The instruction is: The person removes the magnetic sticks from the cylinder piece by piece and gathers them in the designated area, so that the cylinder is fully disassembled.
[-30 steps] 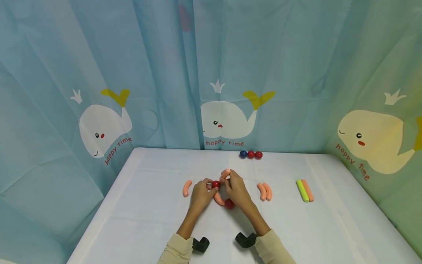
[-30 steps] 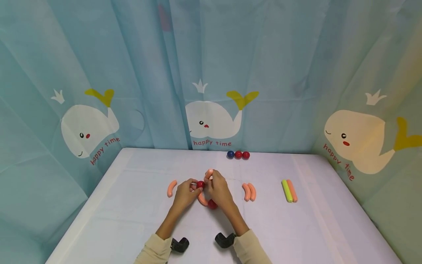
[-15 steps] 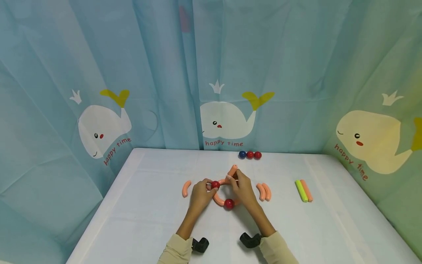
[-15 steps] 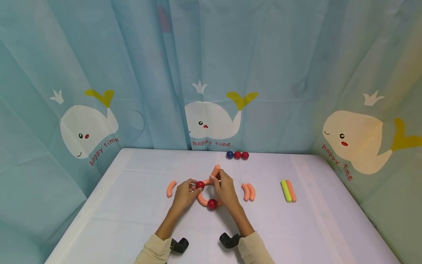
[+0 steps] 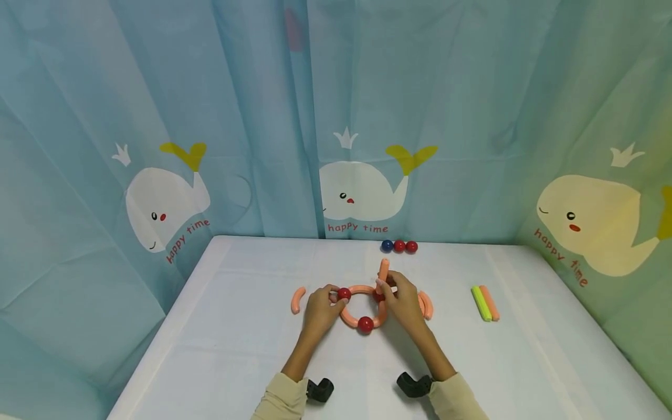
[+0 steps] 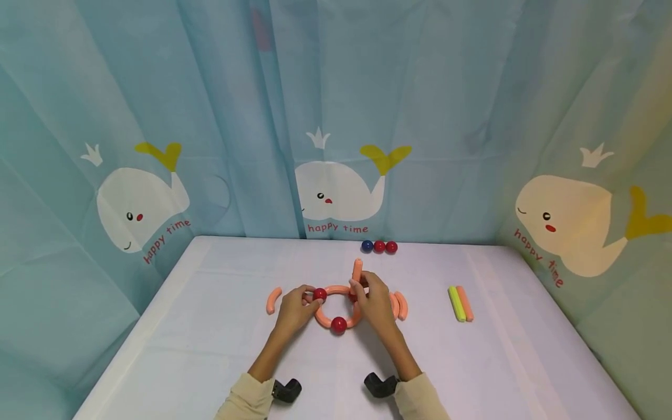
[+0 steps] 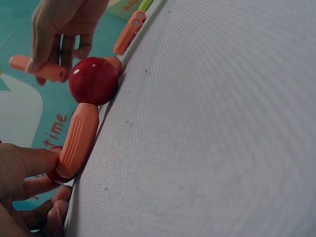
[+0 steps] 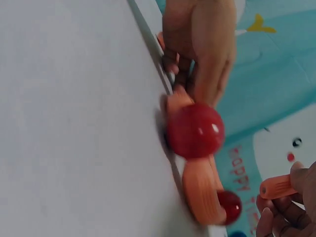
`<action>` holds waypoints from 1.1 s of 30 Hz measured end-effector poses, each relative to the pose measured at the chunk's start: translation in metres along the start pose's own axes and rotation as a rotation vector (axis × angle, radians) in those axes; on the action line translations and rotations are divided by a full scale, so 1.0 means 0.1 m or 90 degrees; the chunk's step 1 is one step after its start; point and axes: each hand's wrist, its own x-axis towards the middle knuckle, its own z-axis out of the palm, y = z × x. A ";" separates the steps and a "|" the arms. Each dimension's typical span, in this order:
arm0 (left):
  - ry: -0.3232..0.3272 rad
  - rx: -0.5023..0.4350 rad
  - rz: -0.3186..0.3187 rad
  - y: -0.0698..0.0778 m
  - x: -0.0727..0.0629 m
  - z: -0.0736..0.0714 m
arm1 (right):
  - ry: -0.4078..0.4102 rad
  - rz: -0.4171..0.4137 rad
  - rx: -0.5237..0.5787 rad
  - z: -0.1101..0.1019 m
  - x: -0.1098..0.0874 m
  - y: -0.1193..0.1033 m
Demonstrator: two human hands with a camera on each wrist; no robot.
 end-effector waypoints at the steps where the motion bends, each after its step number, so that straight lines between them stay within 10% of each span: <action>1: -0.001 0.000 -0.002 0.00 0.00 0.00 | 0.009 -0.001 -0.004 -0.03 0.00 0.02; 27: -0.007 -0.001 0.001 -0.03 -0.01 0.02 | 0.297 0.187 -0.122 -1.38 -0.03 0.66; 33: -0.006 -0.007 0.001 -0.01 -0.02 0.01 | 0.288 0.306 -0.162 -1.64 -0.14 0.83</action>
